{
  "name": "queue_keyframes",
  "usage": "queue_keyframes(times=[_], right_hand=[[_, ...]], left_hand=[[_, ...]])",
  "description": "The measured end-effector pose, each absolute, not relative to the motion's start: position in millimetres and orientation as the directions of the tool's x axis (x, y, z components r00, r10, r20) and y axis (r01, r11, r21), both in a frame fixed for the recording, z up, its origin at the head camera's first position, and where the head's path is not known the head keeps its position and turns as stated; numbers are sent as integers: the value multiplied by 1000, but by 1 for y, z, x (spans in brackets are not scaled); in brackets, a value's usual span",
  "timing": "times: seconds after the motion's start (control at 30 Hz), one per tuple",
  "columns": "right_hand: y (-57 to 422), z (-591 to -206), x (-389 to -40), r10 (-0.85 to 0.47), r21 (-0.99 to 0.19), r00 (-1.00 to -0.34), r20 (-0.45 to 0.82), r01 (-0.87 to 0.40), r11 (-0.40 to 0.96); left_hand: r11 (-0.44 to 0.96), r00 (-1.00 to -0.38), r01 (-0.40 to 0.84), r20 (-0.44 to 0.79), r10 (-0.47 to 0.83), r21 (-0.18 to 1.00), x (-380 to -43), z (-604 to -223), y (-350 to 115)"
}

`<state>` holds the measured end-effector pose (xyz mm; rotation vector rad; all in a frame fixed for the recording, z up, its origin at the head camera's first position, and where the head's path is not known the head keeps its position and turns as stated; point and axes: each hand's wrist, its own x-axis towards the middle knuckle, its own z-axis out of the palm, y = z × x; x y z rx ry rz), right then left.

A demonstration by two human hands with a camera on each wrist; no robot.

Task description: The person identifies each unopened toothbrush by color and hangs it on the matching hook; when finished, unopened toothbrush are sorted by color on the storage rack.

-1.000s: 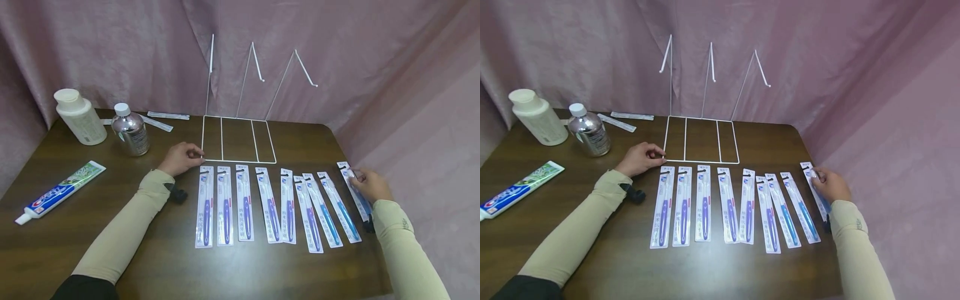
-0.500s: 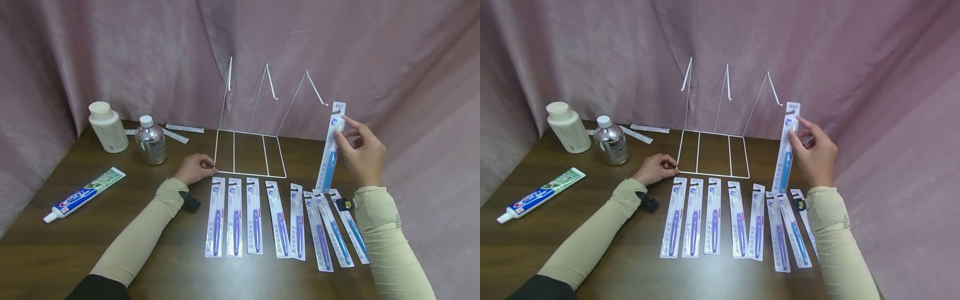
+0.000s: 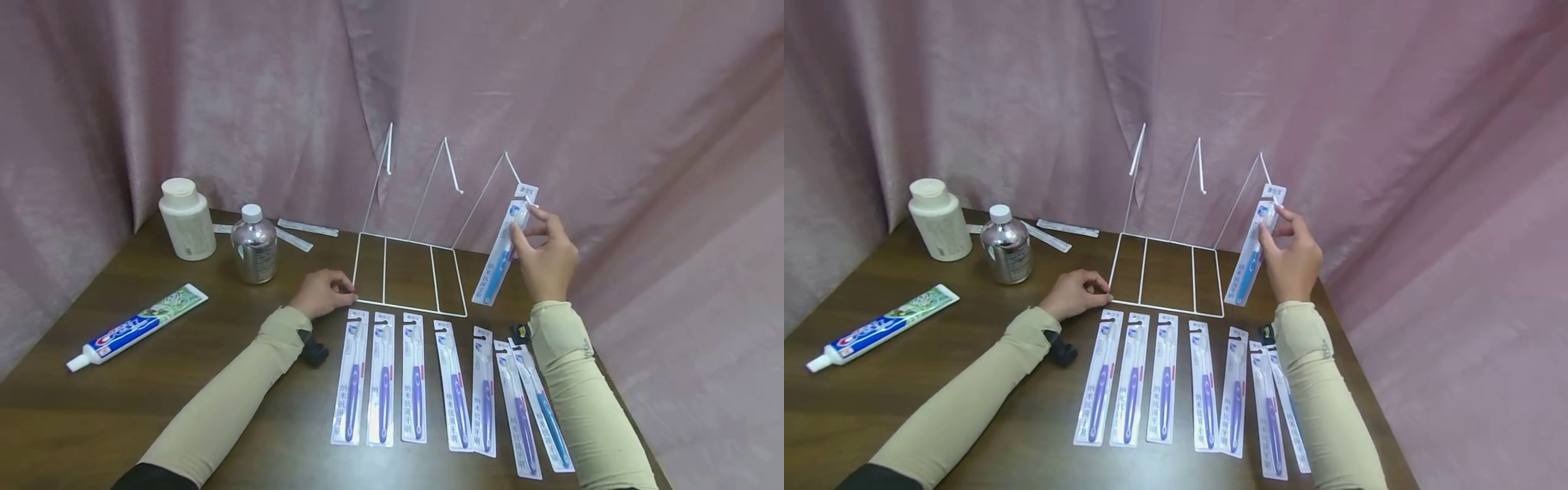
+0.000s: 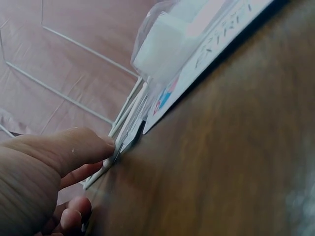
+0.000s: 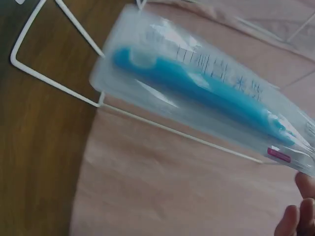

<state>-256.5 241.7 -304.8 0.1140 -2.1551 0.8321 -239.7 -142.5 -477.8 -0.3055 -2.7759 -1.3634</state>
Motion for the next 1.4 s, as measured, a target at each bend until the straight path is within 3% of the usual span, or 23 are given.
queue_keyframes(times=[0.2, 0.43, 0.73, 0.97, 1.1, 1.2, 1.4], right_hand=[[242, -313, -301, 298, -615, -669, 681, -301, 729], [248, -318, -345, 388, -624, -606, 694, -240, 744], [268, -307, -366, 417, -643, -646, 640, -152, 750], [305, -299, -317, 358, -710, -740, 570, -223, 668], [355, -315, -262, 194, -798, -883, 428, -268, 540], [390, -335, -221, 94, -878, -962, 258, -193, 437], [413, -379, -170, 60, -965, -997, 47, -30, 259]], left_hand=[[577, -979, 195, 125, 159, 793, -244, -472, -124], [562, -971, 227, 145, 188, 795, -242, -472, -108], [543, -961, 263, 167, 220, 798, -240, -471, -88], [511, -951, 293, 193, 241, 808, -248, -470, -76], [509, -948, 294, 182, 260, 809, -250, -465, -80], [525, -949, 288, 165, 269, 801, -250, -461, -96], [577, -952, 293, 177, 249, 762, -252, -442, -150]])
